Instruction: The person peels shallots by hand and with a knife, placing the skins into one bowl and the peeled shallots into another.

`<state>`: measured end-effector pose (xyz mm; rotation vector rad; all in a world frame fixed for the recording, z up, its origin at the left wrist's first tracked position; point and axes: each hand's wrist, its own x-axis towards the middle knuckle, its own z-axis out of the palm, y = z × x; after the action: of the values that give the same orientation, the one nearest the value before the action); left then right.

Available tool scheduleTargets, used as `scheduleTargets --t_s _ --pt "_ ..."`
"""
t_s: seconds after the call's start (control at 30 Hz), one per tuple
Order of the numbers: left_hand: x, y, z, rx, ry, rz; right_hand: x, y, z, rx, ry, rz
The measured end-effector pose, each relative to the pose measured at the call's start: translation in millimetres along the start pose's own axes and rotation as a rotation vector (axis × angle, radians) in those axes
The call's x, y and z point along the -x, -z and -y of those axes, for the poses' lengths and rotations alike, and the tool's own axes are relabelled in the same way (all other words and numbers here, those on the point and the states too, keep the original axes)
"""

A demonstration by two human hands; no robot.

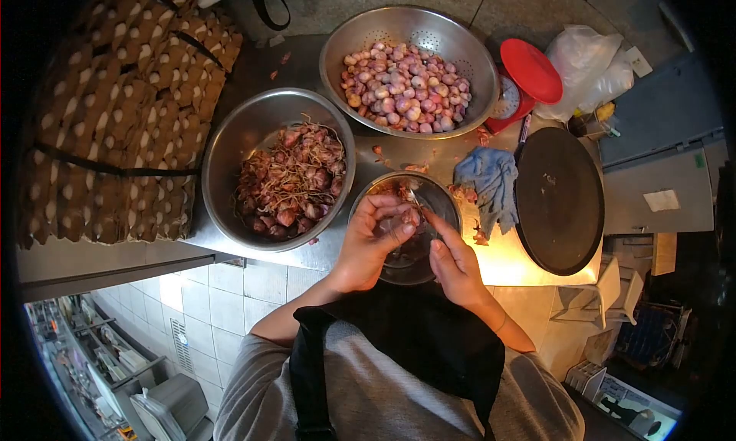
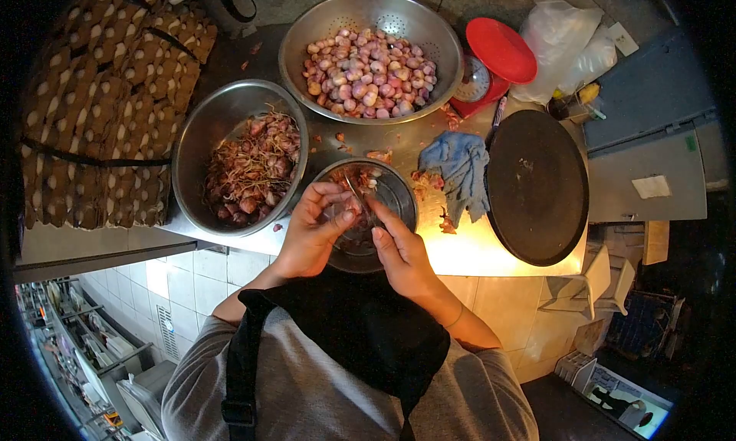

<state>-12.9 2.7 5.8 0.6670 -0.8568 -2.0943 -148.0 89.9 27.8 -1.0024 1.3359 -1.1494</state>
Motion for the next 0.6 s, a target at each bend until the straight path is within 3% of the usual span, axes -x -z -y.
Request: scheduleTargets --t_s 0.07,0.17,0.27,0.47,0.6 --pt "1 -4 -2 0.031 0.003 -0.013 -2 3 -2 0.080 0.013 -0.018" --pt "1 -6 -2 0.080 0.023 -0.024 0 10 1 -0.292 -0.137 0.030" --pt "1 -4 -1 0.047 0.012 -0.007 2 9 5 -0.354 -0.119 0.070" --pt "1 -3 -1 0.001 0.007 -0.008 1 4 5 -0.094 -0.063 0.025" --pt "1 -5 0 0.053 0.028 -0.002 0 11 -3 -0.248 -0.140 0.021"
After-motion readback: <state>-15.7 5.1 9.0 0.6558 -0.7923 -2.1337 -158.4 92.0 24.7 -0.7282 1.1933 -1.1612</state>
